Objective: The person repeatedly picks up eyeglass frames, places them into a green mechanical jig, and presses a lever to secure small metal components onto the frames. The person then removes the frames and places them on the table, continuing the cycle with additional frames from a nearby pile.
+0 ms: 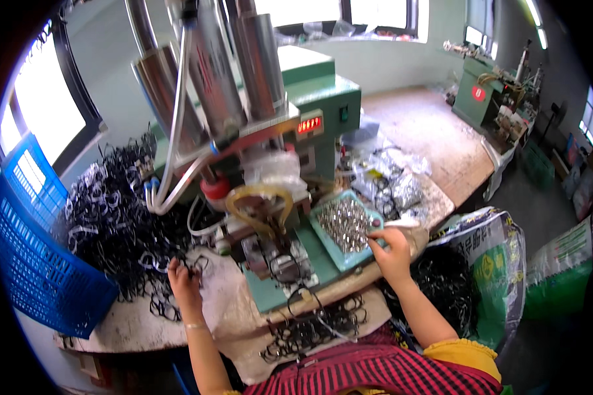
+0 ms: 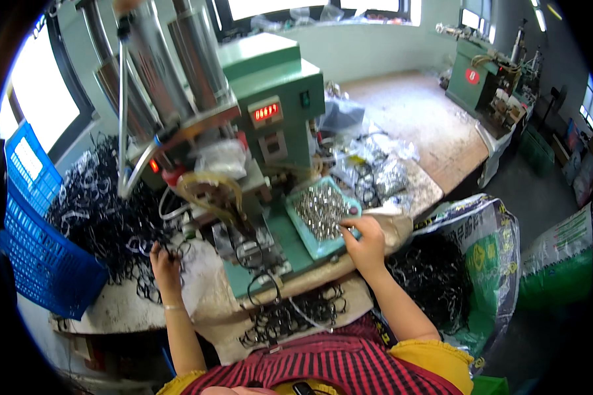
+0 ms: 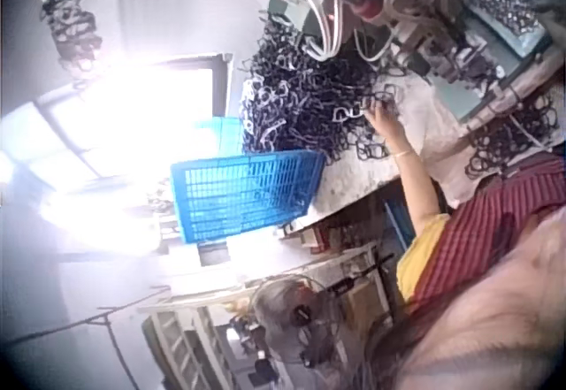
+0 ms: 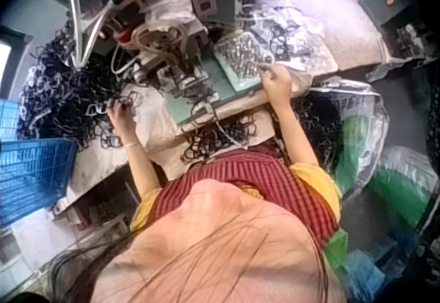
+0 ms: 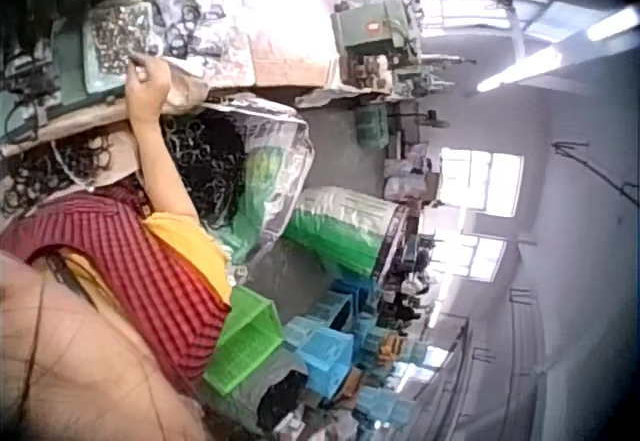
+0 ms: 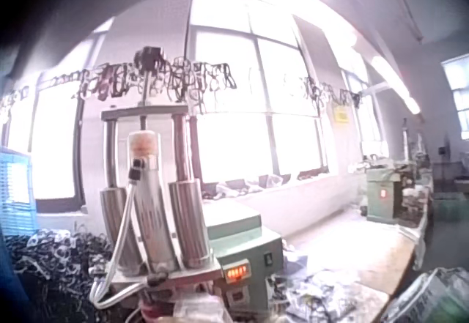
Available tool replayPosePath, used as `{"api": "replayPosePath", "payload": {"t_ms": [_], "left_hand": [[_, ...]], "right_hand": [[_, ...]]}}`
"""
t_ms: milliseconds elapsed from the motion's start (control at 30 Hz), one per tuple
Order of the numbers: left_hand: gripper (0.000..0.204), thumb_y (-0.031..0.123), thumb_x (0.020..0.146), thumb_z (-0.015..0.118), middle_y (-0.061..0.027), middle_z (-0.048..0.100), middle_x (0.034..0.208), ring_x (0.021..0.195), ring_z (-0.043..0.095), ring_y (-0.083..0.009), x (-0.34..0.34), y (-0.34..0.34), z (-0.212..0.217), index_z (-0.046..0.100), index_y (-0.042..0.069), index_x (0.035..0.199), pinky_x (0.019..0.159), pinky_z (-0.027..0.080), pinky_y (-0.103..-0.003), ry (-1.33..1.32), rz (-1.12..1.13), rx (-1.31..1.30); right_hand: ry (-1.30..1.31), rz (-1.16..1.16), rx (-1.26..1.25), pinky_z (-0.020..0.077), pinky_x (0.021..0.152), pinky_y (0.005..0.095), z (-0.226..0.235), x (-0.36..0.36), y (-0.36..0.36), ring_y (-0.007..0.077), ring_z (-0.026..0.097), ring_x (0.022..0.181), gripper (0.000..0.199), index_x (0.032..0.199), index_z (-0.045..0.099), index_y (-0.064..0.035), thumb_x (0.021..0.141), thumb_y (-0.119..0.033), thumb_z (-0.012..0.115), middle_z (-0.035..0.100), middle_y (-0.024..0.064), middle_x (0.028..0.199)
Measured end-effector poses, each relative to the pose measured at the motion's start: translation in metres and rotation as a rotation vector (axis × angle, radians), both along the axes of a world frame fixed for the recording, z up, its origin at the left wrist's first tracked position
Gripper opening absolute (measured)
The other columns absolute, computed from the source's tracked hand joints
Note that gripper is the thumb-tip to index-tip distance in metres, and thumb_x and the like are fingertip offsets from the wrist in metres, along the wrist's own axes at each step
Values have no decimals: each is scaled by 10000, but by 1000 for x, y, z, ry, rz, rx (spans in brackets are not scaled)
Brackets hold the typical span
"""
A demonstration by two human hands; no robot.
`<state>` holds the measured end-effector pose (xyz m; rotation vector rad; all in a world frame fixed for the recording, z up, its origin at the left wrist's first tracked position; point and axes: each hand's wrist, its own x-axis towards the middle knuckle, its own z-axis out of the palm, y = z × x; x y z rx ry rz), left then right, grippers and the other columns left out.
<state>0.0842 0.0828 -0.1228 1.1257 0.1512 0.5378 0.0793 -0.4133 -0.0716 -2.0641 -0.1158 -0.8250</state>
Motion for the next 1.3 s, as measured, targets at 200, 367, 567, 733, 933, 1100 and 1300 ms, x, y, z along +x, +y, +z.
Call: {"api": "replayPosePath", "payload": {"t_ms": [200,367,567,733,933,1100,1300], "left_hand": [[330,303,1047,568,-55,611,994,880,597,-186,11,-35,38,557,81,1291,800,516,-345,-14,-181,-187],[224,196,1052,565,-107,665,1066,896,691,-222,-15,-68,25,605,8,1166,828,600,-361,-62,-8,-15],[108,81,1026,579,-108,678,1007,873,688,-215,-40,-86,20,601,25,1115,784,597,-345,-37,75,18],[114,21,1020,545,-139,649,1115,1008,648,-235,-48,-154,145,601,35,1118,789,587,-376,-555,-48,276],[39,-72,971,530,-192,633,1086,936,665,-241,-26,-174,181,533,-34,962,755,631,-402,-535,4,506],[192,-97,788,677,-124,737,958,909,694,-237,-57,-182,167,733,47,902,783,556,-386,-520,-114,1106],[270,146,702,849,-12,752,1008,892,667,-253,-48,-205,140,796,146,966,869,529,-421,-591,-204,1438]], "right_hand": [[-23,452,94,521,807,360,66,27,80,272,675,871,165,933,717,-14,774,-28,760,712,121,923],[115,467,365,514,836,308,51,26,120,189,671,892,300,1086,659,-1,797,-23,739,694,95,938],[195,486,557,483,861,259,45,22,128,107,633,899,413,1203,597,6,817,-30,739,690,40,914],[308,656,782,468,889,242,54,22,132,86,628,901,474,1263,542,43,833,-15,732,701,35,920],[296,678,784,464,959,287,74,6,138,141,657,1020,535,1338,482,56,850,-5,692,720,116,1081],[303,670,309,454,1035,364,83,6,103,276,646,1164,395,1236,632,-21,844,-50,666,692,161,1210],[175,-39,-422,414,1090,491,-17,50,31,405,469,1349,244,995,749,-105,765,-173,792,600,237,1306]]}}
